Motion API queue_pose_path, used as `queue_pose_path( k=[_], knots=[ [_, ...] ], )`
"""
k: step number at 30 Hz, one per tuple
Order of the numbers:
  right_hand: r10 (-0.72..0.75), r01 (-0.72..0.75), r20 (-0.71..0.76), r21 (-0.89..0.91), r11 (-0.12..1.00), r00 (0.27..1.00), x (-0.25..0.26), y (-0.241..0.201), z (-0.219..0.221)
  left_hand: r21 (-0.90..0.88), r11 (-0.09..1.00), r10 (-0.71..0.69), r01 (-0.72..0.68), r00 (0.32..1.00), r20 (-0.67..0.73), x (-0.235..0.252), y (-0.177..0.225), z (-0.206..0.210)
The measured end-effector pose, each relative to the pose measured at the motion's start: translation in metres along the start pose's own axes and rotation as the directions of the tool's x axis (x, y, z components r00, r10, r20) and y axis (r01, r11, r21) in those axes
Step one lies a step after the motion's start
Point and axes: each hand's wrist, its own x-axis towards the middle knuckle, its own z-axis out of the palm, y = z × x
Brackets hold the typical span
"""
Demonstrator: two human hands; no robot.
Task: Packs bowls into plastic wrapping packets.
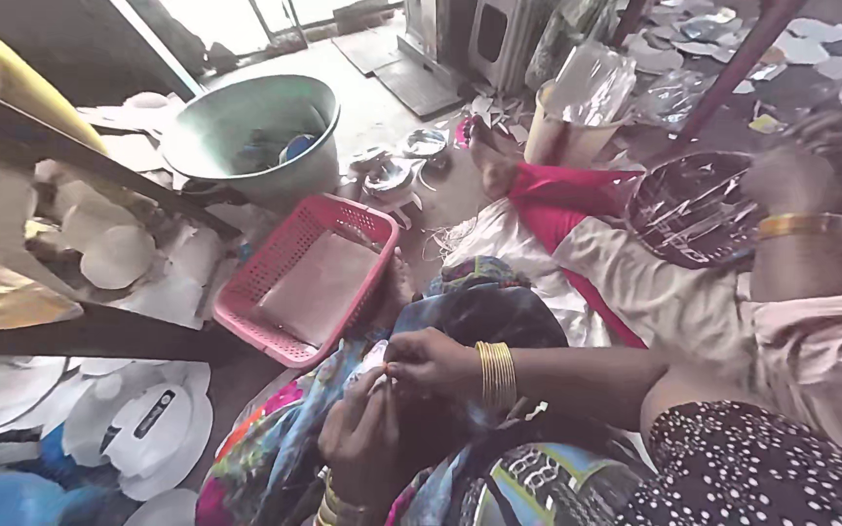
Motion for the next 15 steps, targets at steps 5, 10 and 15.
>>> queue_pose_path(
  k=[5, 10, 15],
  knots=[
    [-0.116, 0.102, -0.077, -0.168, 0.98, 0.99, -0.008, 0.006, 0.006, -0.142, 0.986, -0.074, 0.081, 0.996, 0.055, 0.003, -0.003, -0.005],
    [-0.223, 0.11, -0.215, -0.439, 0.892, 0.951, -0.009, 0.01, 0.019, -0.192, 0.975, -0.084, 0.117, 0.981, 0.172, 0.008, -0.007, -0.011],
    [-0.463, 0.269, -0.199, -0.594, 0.758, 0.864, -0.007, 0.023, 0.023, -0.445, 0.795, -0.304, 0.412, 0.906, 0.296, 0.011, -0.017, -0.014]
  ],
)
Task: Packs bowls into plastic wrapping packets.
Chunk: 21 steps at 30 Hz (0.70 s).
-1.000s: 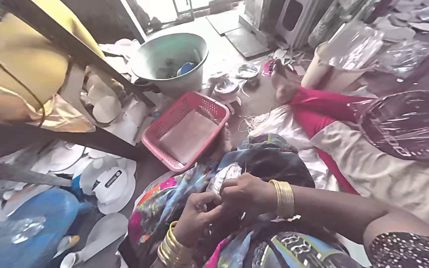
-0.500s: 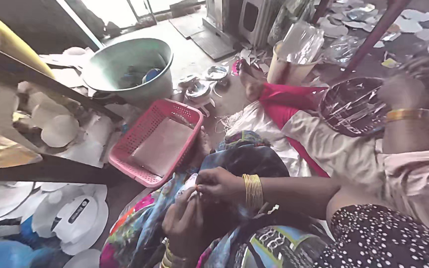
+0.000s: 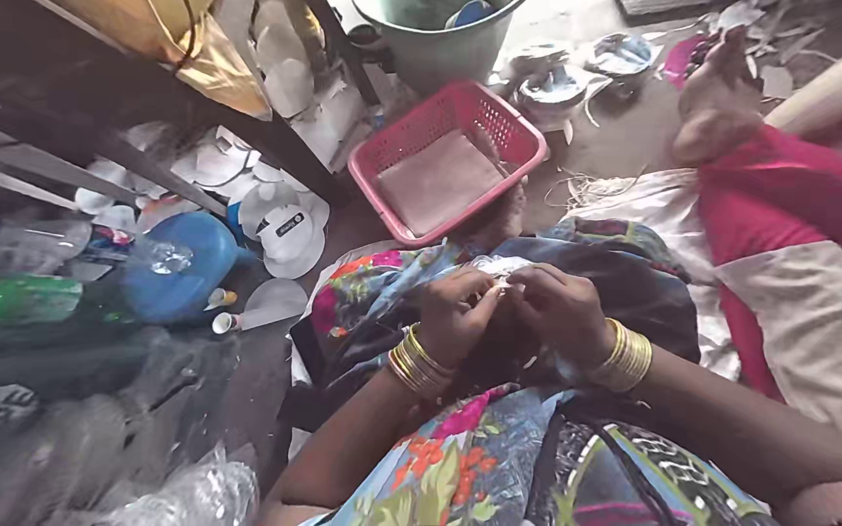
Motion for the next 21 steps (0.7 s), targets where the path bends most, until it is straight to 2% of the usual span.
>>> queue_pose_path(
  k=[3, 5, 8, 11, 13, 15, 17, 18, 19, 21],
  knots=[
    [-0.006, 0.007, 0.042, -0.032, 0.999, 0.999, 0.003, 0.001, 0.001, 0.026, 1.0, -0.003, 0.003, 1.0, 0.006, -0.001, -0.002, 0.0],
    [0.045, -0.043, 0.091, -0.027, 0.999, 0.995, 0.007, 0.0, -0.002, 0.134, 0.991, 0.037, -0.033, 0.999, -0.027, -0.002, 0.0, 0.004],
    [0.11, -0.107, 0.173, -0.026, 0.994, 0.979, 0.012, -0.002, -0.008, 0.35, 0.927, 0.177, -0.135, 0.98, -0.092, -0.007, 0.001, 0.012],
    [0.177, -0.183, 0.295, -0.008, 0.983, 0.939, 0.018, -0.005, -0.016, 0.495, 0.809, 0.401, -0.317, 0.913, -0.071, -0.012, -0.008, 0.015],
    [0.205, -0.221, 0.343, 0.008, 0.975, 0.917, 0.021, -0.006, -0.02, 0.517, 0.786, 0.422, -0.34, 0.906, -0.046, -0.014, -0.011, 0.015],
    [0.188, -0.198, 0.296, 0.006, 0.98, 0.937, 0.02, -0.006, -0.017, 0.408, 0.869, 0.327, -0.28, 0.944, -0.05, -0.012, -0.009, 0.012],
    [0.116, -0.111, 0.207, -0.039, 0.993, 0.971, 0.017, -0.007, -0.011, 0.124, 0.988, 0.103, -0.097, 0.994, -0.043, -0.007, -0.004, 0.004],
    [0.046, -0.037, 0.148, -0.067, 0.997, 0.988, 0.014, -0.004, -0.006, -0.054, 0.998, -0.04, 0.04, 0.999, -0.003, -0.003, -0.002, -0.001],
    [-0.029, 0.039, 0.094, -0.102, 0.994, 0.995, 0.011, 0.0, -0.001, -0.229, 0.953, -0.186, 0.198, 0.98, 0.073, 0.0, 0.0, -0.007],
    [-0.121, 0.124, 0.036, -0.138, 0.983, 0.992, 0.006, 0.007, 0.009, -0.492, 0.729, -0.412, 0.476, 0.879, 0.239, 0.006, 0.003, -0.013]
  ],
)
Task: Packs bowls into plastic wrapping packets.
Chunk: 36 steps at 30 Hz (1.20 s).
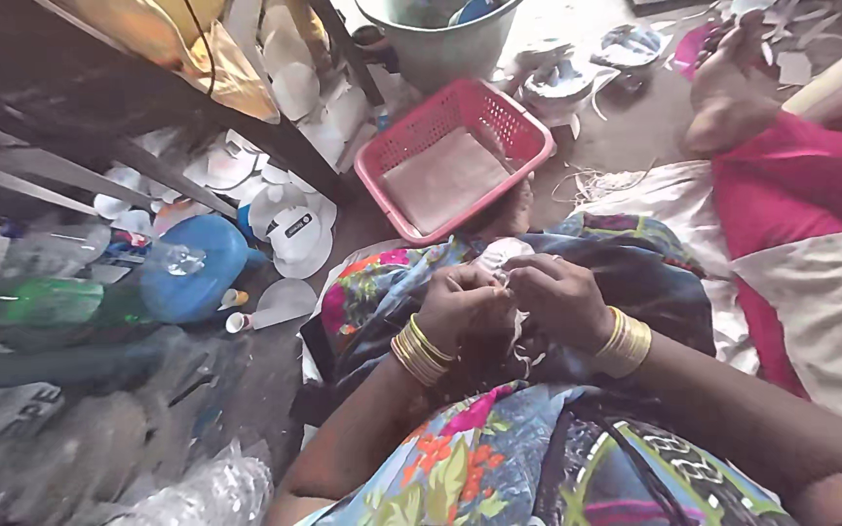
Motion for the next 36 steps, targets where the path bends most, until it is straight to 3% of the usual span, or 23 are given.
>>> queue_pose_path(
  k=[3, 6, 9, 12, 14, 16, 18, 19, 22, 24, 28, 31, 34, 36],
  knots=[
    [0.035, -0.035, -0.011, 0.061, 0.998, 0.999, -0.005, 0.004, 0.01, -0.258, 0.953, -0.171, 0.158, 0.985, -0.029, 0.002, -0.004, 0.001],
    [0.226, -0.278, 0.194, 0.309, 0.91, 0.955, -0.002, 0.003, 0.0, -0.307, 0.94, -0.19, 0.15, 0.976, -0.103, -0.001, -0.009, 0.001],
    [0.256, -0.385, 0.365, 0.342, 0.857, 0.895, 0.006, 0.004, -0.014, -0.222, 0.966, -0.157, 0.136, 0.985, -0.078, -0.004, -0.007, 0.0],
    [0.182, -0.26, 0.375, 0.169, 0.951, 0.909, 0.02, 0.002, -0.025, 0.091, 0.996, 0.011, -0.011, 1.0, -0.001, -0.004, -0.009, -0.002],
    [0.095, -0.141, 0.381, 0.093, 0.986, 0.92, 0.027, 0.0, -0.027, 0.464, 0.852, 0.249, -0.242, 0.967, 0.046, -0.005, -0.01, -0.004],
    [0.048, -0.085, 0.405, 0.074, 0.994, 0.913, 0.03, -0.003, -0.025, 0.731, 0.562, 0.424, -0.388, 0.893, 0.148, -0.008, -0.005, -0.006],
    [0.049, -0.108, 0.406, 0.125, 0.986, 0.913, 0.029, -0.003, -0.021, 0.827, 0.34, 0.481, -0.447, 0.839, 0.255, -0.008, 0.003, -0.01],
    [0.064, -0.144, 0.389, 0.179, 0.973, 0.919, 0.028, -0.003, -0.02, 0.83, 0.307, 0.486, -0.466, 0.826, 0.284, -0.007, 0.007, -0.013],
    [0.158, -0.277, 0.305, 0.401, 0.874, 0.939, 0.028, -0.002, -0.018, 0.792, 0.368, 0.522, -0.488, 0.813, 0.259, 0.0, 0.018, -0.022],
    [0.274, -0.4, 0.311, 0.485, 0.778, 0.91, 0.029, -0.002, -0.019, 0.79, 0.392, 0.53, -0.472, 0.818, 0.225, 0.004, 0.022, -0.027],
    [0.41, -0.535, 0.358, 0.402, 0.743, 0.839, 0.029, 0.006, -0.023, 0.821, 0.367, 0.483, -0.437, 0.844, 0.233, 0.014, 0.021, -0.035],
    [0.417, -0.549, 0.396, 0.321, 0.772, 0.818, 0.028, 0.01, -0.025, 0.864, 0.391, 0.319, -0.319, 0.927, 0.198, 0.01, 0.023, -0.034],
    [0.319, -0.425, 0.365, 0.261, 0.867, 0.875, 0.027, 0.006, -0.028, 0.782, 0.607, 0.132, -0.14, 0.988, 0.074, 0.008, 0.03, -0.038],
    [0.282, -0.376, 0.335, 0.26, 0.889, 0.899, 0.026, 0.002, -0.03, 0.618, 0.786, -0.032, 0.032, 0.999, -0.011, 0.006, 0.032, -0.038]
  ],
)
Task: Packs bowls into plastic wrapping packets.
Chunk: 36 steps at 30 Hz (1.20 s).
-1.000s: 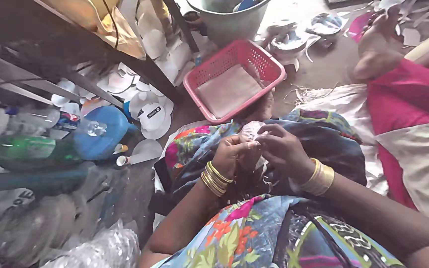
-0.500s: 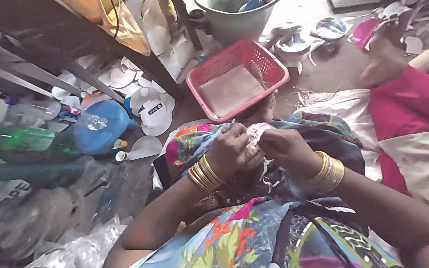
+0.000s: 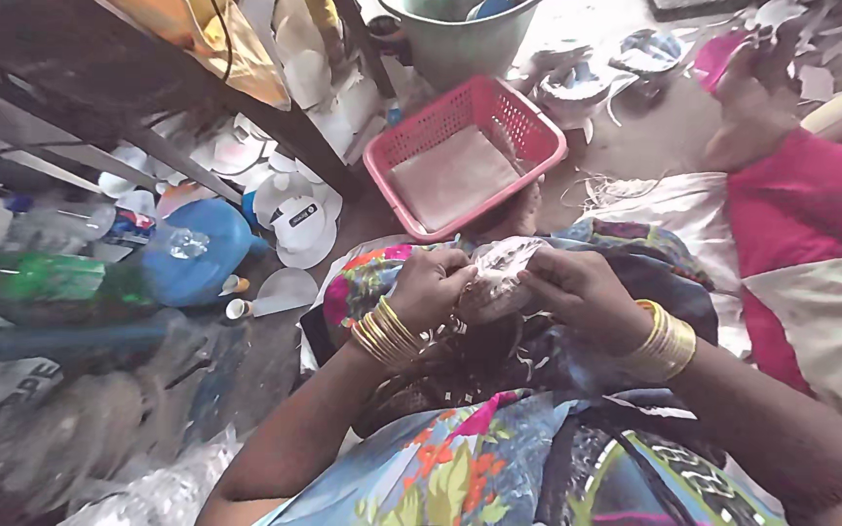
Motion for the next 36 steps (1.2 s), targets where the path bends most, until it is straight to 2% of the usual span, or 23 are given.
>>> queue_pose_path(
  k=[2, 4, 7, 9, 11, 13, 15, 17, 19, 21, 23, 25, 27, 30, 33, 36],
  knots=[
    [0.025, -0.024, -0.014, 0.061, 0.998, 1.0, -0.001, 0.002, -0.001, -0.276, 0.946, -0.153, 0.168, 0.985, 0.073, -0.002, 0.004, 0.003],
    [0.116, -0.115, 0.003, 0.119, 0.986, 0.993, -0.002, 0.007, -0.001, -0.465, 0.843, -0.239, 0.27, 0.963, 0.125, -0.003, 0.004, 0.011],
    [0.211, -0.213, 0.025, 0.1, 0.972, 0.977, -0.007, 0.02, 0.002, -0.534, 0.754, -0.371, 0.382, 0.919, 0.134, -0.001, 0.0, 0.026],
    [0.215, -0.215, 0.012, 0.053, 0.975, 0.977, -0.01, 0.026, 0.002, -0.594, 0.673, -0.456, 0.44, 0.88, 0.135, 0.002, 0.0, 0.029],
    [0.096, -0.097, -0.018, -0.073, 0.993, 0.995, -0.013, 0.025, 0.0, -0.675, 0.584, -0.5, 0.45, 0.855, 0.138, 0.005, 0.005, 0.029],
    [-0.135, 0.122, -0.031, -0.268, 0.956, 0.99, -0.013, 0.013, -0.001, -0.724, 0.556, -0.485, 0.407, 0.867, 0.115, 0.007, 0.016, 0.027],
    [-0.34, 0.319, 0.025, -0.416, 0.852, 0.94, -0.01, -0.006, -0.002, -0.691, 0.656, -0.383, 0.304, 0.923, 0.041, 0.009, 0.026, 0.029],
    [-0.449, 0.441, 0.089, -0.43, 0.788, 0.889, -0.005, -0.02, -0.001, -0.535, 0.826, -0.209, 0.178, 0.978, 0.002, 0.009, 0.03, 0.031],
    [-0.462, 0.458, 0.072, -0.327, 0.827, 0.884, 0.005, -0.02, -0.004, -0.4, 0.916, -0.025, 0.018, 1.0, -0.013, 0.01, 0.024, 0.035],
    [-0.363, 0.365, 0.045, -0.026, 0.931, 0.931, 0.014, -0.006, -0.006, -0.464, 0.885, 0.048, -0.031, 0.999, 0.025, 0.011, 0.014, 0.036],
    [-0.169, 0.134, 0.066, 0.362, 0.923, 0.983, 0.018, 0.006, -0.003, -0.609, 0.793, 0.052, 0.001, 0.996, 0.069, 0.012, 0.001, 0.036],
    [0.069, -0.146, 0.151, 0.587, 0.796, 0.986, 0.02, 0.007, 0.001, -0.66, 0.751, 0.057, 0.003, 0.996, 0.069, 0.014, -0.008, 0.037],
    [0.181, -0.277, 0.213, 0.63, 0.725, 0.96, 0.022, 0.007, 0.004, -0.665, 0.747, 0.058, -0.006, 0.997, 0.056, 0.014, -0.012, 0.04],
    [0.208, -0.308, 0.231, 0.609, 0.731, 0.95, 0.025, 0.009, 0.009, -0.657, 0.754, 0.025, 0.015, 0.998, 0.051, 0.014, -0.012, 0.043],
    [0.182, -0.255, 0.182, 0.594, 0.763, 0.966, 0.029, 0.008, 0.009, -0.665, 0.747, 0.004, -0.013, 1.0, -0.014, 0.016, -0.009, 0.043],
    [0.039, -0.079, 0.085, 0.542, 0.836, 0.996, 0.032, 0.015, 0.009, -0.599, 0.792, 0.043, -0.115, 0.99, -0.133, 0.016, -0.013, 0.041]
  ],
)
